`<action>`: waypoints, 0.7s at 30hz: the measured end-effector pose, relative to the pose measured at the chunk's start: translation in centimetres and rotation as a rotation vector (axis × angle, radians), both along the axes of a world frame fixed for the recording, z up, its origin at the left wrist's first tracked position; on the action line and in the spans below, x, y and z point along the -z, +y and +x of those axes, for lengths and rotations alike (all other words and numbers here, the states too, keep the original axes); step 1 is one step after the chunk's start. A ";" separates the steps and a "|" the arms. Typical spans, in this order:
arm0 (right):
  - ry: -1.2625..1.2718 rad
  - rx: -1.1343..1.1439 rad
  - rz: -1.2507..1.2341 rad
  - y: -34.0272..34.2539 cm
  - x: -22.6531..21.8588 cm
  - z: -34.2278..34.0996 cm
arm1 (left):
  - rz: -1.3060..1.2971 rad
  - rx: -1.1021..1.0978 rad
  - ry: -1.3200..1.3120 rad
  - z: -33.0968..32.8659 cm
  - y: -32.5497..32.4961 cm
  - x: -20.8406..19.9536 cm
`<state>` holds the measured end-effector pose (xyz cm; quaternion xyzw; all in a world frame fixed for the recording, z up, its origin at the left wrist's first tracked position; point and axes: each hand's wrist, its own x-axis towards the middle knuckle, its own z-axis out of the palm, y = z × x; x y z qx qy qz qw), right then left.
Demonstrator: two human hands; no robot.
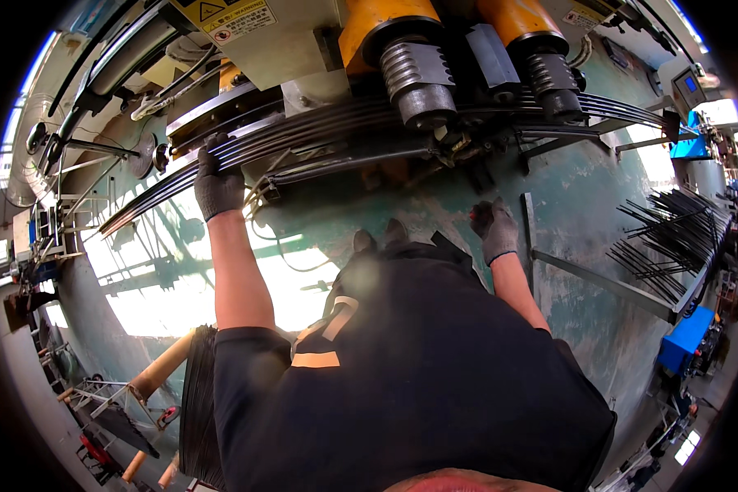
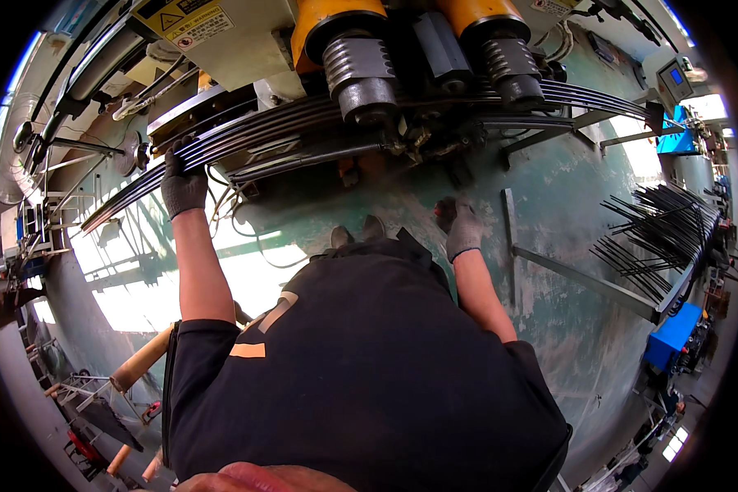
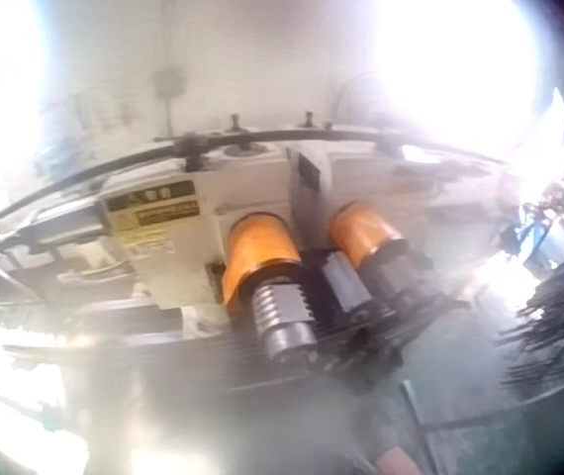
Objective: The person repeatedly picks up bundles of long metal rods from a stack, feeds them into a yellow bending machine, and removes the bent rods to place them on a nearby rack. The process is continuous and repetitive throughout the clip.
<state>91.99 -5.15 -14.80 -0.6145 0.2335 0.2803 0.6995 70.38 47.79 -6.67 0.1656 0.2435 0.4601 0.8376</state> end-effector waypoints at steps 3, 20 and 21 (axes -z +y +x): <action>-0.010 -0.028 0.025 1.3 -0.4 0.7 | 0.004 -0.020 -0.009 1.0 -0.4 0.3; 0.097 -0.149 -0.019 2.8 2.7 0.8 | -0.031 -0.107 -0.196 -8.8 2.3 -4.8; 0.101 -0.149 -0.044 2.8 2.7 0.3 | -0.027 -0.185 -0.150 -11.2 4.3 -4.0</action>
